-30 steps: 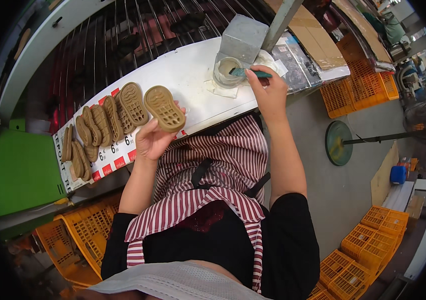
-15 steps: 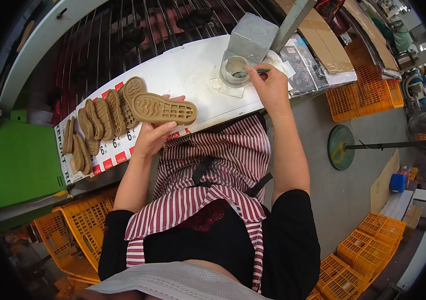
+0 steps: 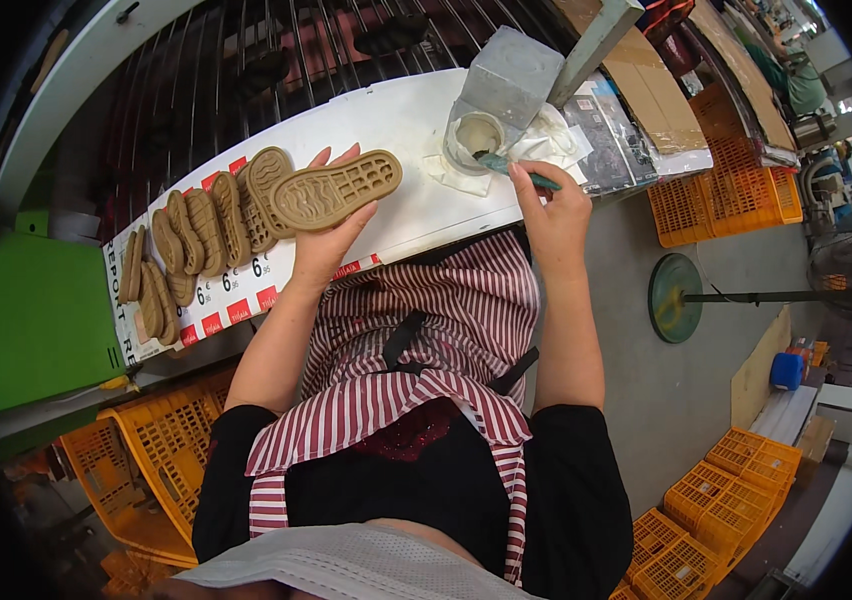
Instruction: The person applies adhesive to shoe soles by dipping an applicator tool into a glue container, spreading the glue onto the soles, and placing the glued soles onto a conveyor belt.
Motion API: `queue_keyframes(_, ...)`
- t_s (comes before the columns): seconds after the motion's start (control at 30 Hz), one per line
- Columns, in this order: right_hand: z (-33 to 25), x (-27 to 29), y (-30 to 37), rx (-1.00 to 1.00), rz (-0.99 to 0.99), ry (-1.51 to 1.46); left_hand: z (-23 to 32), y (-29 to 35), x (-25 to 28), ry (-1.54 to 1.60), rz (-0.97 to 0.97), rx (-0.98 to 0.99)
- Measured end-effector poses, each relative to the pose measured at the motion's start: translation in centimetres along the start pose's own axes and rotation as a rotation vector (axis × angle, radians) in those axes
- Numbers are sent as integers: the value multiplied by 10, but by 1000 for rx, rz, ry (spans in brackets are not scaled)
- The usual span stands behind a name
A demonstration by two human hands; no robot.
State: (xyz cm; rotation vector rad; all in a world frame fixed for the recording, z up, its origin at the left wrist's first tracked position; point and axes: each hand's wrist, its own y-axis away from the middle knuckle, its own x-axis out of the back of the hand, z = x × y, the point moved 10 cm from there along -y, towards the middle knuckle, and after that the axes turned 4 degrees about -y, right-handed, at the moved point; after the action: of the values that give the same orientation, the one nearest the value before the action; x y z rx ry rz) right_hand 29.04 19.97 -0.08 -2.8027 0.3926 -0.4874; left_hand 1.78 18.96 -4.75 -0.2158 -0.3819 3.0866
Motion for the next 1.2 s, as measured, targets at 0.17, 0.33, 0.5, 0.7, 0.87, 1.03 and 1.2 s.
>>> queue_keyframes(0.17, -19, -3, 27, 164, 39, -143, 5, 8, 6, -283, 79, -196)
queue_keyframes(0.33, -77, -24, 56, 396, -28, -243, 9, 16, -1, -227, 120, -228)
queue_keyframes(0.5, -87, -49, 67, 454, -105, -246, 19, 28, -2, -399, 166, -299)
queue_keyframes(0.7, -88, -57, 71, 503, -101, -206, 23, 33, -9, -544, 172, -319)
queue_keyframes(0.87, -95, -73, 81, 522, -129, -135, 11, 36, -6, -498, 171, -336)
queue_keyframes(1.03, -109, -90, 94, 599, -195, -115, 3, 38, -2, -185, 235, -305)
queue_keyframes(1.2, -116, -104, 104, 617, -236, -136, 0, 38, -3, -440, 142, -327)
